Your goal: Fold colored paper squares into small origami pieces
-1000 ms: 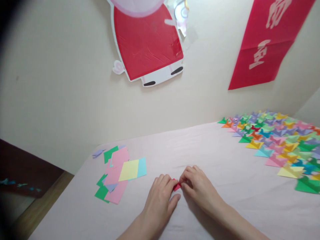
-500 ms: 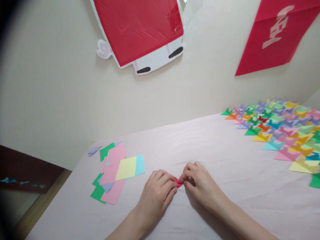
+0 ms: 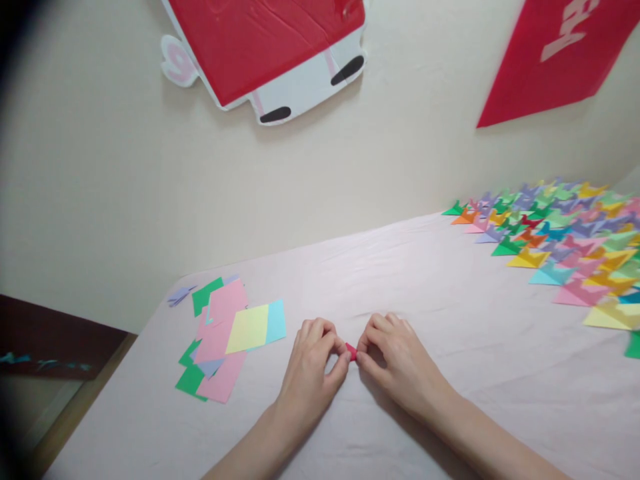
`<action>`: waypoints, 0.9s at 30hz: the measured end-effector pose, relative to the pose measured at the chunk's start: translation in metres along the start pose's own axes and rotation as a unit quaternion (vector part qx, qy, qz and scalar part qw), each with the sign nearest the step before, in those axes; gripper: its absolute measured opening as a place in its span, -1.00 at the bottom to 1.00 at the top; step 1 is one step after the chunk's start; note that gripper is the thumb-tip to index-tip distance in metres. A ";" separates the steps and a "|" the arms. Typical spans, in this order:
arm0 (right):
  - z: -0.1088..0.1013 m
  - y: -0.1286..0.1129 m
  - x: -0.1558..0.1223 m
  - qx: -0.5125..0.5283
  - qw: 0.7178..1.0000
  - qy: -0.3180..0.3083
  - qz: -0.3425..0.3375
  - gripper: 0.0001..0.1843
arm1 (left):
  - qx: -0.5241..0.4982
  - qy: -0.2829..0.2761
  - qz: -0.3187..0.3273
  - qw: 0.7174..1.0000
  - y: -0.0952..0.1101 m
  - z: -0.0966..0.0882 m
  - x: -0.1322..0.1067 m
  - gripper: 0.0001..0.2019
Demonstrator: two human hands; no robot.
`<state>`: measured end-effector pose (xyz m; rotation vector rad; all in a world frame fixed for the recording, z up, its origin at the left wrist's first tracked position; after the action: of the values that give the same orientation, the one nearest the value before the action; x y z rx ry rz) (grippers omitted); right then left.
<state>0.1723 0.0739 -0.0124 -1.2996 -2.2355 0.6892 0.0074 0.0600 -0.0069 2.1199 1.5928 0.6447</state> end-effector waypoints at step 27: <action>-0.005 -0.001 0.001 0.018 1.000 -0.001 0.000 -0.86 | 0.033 -0.005 -0.013 0.999 0.004 0.004 0.002 -0.85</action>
<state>0.1741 0.0754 -0.0076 -1.2831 -2.2146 0.7290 0.0129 0.0603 -0.0074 2.1413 1.6551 0.5792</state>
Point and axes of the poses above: each hand's wrist, its own x-axis towards the middle knuckle, its own z-axis out of the palm, y = z × x, the point moved 2 cm from there along x, towards the middle knuckle, and after that the axes turned 4 degrees about -z, right-handed, at the moved point
